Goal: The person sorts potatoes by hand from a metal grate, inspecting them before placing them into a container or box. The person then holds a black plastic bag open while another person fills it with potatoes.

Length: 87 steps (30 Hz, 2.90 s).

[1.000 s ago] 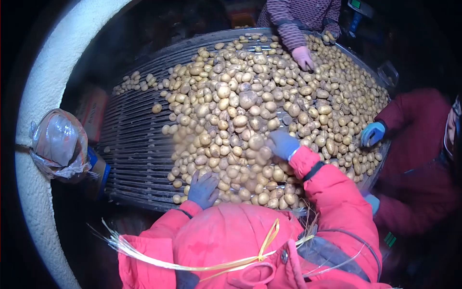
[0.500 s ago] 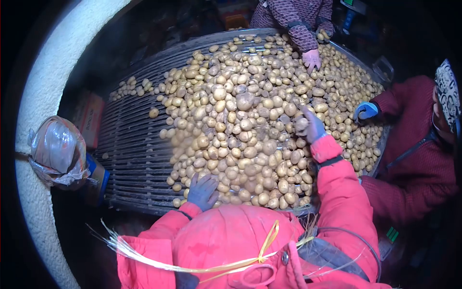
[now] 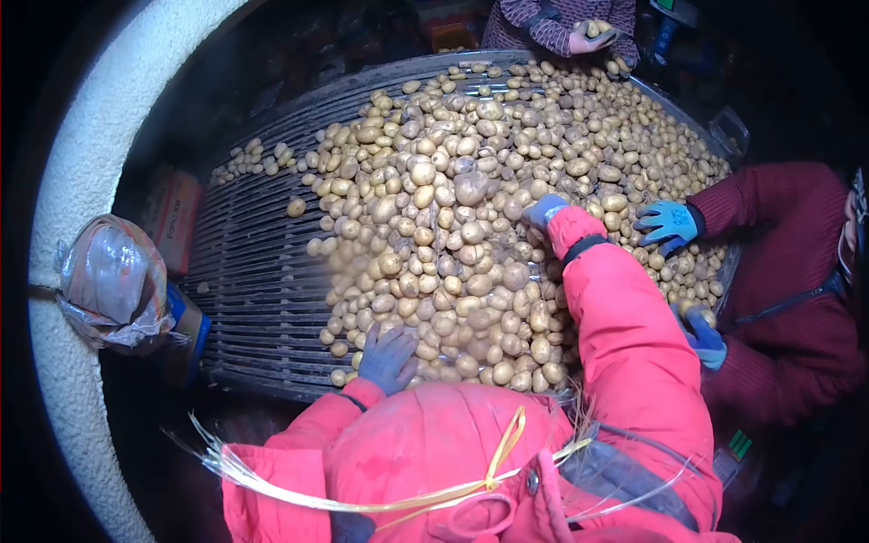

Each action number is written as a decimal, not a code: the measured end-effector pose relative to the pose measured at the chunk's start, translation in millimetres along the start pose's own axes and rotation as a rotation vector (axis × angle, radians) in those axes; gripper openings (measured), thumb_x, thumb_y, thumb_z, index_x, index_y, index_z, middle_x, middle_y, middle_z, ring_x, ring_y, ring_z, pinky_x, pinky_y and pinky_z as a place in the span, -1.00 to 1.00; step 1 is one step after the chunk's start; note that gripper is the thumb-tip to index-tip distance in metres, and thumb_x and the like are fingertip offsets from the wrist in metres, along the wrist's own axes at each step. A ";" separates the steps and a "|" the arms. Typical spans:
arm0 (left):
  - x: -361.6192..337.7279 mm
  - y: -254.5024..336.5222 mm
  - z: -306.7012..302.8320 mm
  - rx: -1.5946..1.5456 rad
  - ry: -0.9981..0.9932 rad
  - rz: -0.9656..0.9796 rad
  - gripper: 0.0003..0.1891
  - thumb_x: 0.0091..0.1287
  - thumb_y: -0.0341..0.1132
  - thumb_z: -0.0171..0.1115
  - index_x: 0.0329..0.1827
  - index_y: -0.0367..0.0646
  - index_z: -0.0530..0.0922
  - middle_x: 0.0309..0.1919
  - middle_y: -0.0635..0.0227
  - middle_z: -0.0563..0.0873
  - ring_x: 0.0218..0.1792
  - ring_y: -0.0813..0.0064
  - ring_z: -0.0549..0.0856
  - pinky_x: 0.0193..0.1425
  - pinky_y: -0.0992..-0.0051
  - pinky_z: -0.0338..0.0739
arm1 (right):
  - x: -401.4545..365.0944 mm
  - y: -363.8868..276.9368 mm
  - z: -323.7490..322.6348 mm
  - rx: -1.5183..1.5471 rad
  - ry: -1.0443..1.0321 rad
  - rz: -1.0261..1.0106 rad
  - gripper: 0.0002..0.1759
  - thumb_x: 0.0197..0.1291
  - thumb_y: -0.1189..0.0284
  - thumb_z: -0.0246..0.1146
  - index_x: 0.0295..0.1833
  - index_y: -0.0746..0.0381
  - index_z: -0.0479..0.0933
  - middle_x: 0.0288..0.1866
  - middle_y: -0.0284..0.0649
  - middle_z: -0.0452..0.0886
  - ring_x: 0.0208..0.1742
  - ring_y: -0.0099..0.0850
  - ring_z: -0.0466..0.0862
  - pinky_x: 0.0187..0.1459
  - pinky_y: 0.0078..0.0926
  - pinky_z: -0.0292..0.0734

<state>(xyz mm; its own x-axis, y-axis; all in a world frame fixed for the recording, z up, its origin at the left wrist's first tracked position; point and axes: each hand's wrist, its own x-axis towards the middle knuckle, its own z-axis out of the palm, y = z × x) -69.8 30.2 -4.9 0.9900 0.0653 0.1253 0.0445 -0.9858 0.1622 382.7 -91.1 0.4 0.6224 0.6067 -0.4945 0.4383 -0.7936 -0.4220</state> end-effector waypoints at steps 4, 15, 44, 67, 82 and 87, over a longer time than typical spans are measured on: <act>2.4 3.3 -2.2 0.004 -0.021 -0.015 -0.59 0.22 -0.17 0.28 0.13 -0.06 0.60 0.14 0.35 0.63 0.35 0.22 0.48 0.52 -0.22 0.04 | -11.3 1.1 -9.0 0.149 -0.173 0.016 -0.40 0.06 0.00 0.38 0.02 0.29 0.70 -0.03 0.07 0.74 -0.05 -0.06 0.77 -0.03 -0.22 0.65; 210.5 7.8 -55.3 0.012 0.299 0.160 -0.53 0.26 -0.23 0.31 0.23 -0.19 0.54 0.22 0.11 0.56 0.28 0.01 0.50 0.38 0.05 0.36 | 2.4 3.5 44.2 -0.094 -0.143 -0.458 -0.32 0.17 -0.08 0.24 0.16 0.28 0.62 0.07 0.20 0.67 0.14 0.03 0.67 0.20 -0.19 0.54; 225.6 68.8 1.3 -1.267 0.040 -0.358 -0.30 0.08 -0.22 0.57 0.29 -0.24 0.50 0.32 0.09 0.51 0.36 0.22 0.49 0.45 0.27 0.37 | -173.7 88.5 58.6 2.243 -0.402 -0.249 -0.39 0.38 -0.03 0.19 0.26 0.24 0.48 0.22 0.02 0.59 0.13 -0.06 0.69 0.05 -0.14 0.71; 139.9 144.4 -45.8 -1.149 -0.217 0.026 -0.47 0.64 -0.10 -0.18 0.41 -0.39 0.36 0.35 0.02 0.50 0.38 0.21 0.47 0.51 0.33 0.28 | -313.7 1.8 150.7 2.572 -0.052 -0.382 -0.36 0.31 -0.20 0.15 0.23 0.07 0.53 0.18 -0.09 0.63 0.18 -0.03 0.66 0.02 0.22 0.67; 119.7 160.8 26.5 -1.118 -0.618 0.282 -0.53 0.60 -0.14 -0.06 0.37 -0.33 0.42 0.20 0.14 0.61 0.23 0.32 0.60 0.38 0.35 0.45 | -593.1 197.0 308.0 2.511 1.689 -0.422 -0.45 0.26 -0.11 0.19 0.13 0.07 0.53 0.19 -0.17 0.60 0.25 0.00 0.58 0.12 0.24 0.62; 116.1 165.2 24.2 -1.314 -0.775 0.045 -0.49 0.60 -0.09 -0.05 0.39 -0.34 0.41 0.27 0.17 0.58 0.28 0.36 0.58 0.42 0.37 0.43 | -704.4 322.7 359.1 2.041 2.227 0.402 -0.32 0.30 -0.13 0.09 0.41 0.01 0.35 0.45 -0.14 0.33 0.44 0.06 0.35 0.36 0.33 0.33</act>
<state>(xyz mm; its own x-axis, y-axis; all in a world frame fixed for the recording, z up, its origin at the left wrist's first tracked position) 55.7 -128.8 12.8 0.8297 -0.4670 -0.3058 0.2800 -0.1258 0.9517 -147.2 -758.0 -60.4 0.3011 -0.8411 -0.4493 0.4654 0.5409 -0.7006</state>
